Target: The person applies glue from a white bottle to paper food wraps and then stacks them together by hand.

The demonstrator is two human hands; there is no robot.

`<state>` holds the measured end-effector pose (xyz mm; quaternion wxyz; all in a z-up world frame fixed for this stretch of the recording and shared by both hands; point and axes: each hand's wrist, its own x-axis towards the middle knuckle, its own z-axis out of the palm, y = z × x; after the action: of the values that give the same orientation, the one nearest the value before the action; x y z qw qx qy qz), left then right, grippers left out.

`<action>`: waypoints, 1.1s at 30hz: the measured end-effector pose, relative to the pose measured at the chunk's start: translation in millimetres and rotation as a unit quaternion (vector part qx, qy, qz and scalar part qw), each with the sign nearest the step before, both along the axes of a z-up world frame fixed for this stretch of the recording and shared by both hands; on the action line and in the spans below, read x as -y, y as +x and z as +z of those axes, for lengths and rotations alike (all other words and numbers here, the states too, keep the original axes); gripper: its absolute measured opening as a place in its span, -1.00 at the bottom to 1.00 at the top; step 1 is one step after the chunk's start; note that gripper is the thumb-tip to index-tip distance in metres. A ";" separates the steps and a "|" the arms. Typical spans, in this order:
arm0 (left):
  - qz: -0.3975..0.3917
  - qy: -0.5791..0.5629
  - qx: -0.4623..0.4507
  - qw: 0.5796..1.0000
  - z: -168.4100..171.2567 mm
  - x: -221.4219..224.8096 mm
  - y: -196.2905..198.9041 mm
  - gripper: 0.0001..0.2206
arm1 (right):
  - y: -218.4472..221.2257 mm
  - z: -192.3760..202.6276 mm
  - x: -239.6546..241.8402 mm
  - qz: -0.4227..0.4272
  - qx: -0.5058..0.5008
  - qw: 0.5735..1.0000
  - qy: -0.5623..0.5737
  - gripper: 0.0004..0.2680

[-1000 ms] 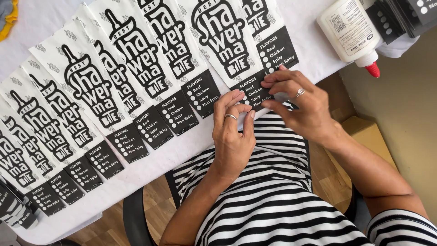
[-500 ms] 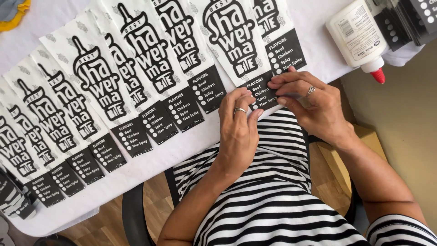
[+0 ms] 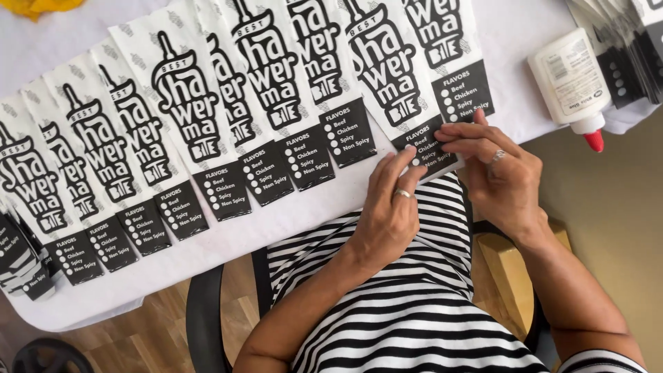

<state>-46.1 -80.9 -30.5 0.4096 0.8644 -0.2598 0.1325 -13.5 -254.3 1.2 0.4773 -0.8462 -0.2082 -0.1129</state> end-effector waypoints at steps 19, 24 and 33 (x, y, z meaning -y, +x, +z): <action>0.076 0.123 -0.010 0.990 6.1 -54.2 9.6 -0.59 | 22.6 -3.3 -12.1 0.116 -0.008 0.988 -0.102 -0.70; 0.024 0.061 -0.014 0.998 14.3 -56.9 -1.1 -0.68 | 24.1 -2.6 -18.3 0.204 0.043 0.977 -0.050 -0.80; 0.022 0.026 0.050 0.998 8.8 -66.7 -9.1 -0.81 | 3.6 -16.7 -9.5 0.196 0.080 0.971 -0.110 -0.79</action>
<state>-55.2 -14.2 -21.8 0.3704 0.8727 -0.2639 0.1776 -9.9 -244.8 -15.5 0.3763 -0.8243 -0.4186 -0.0607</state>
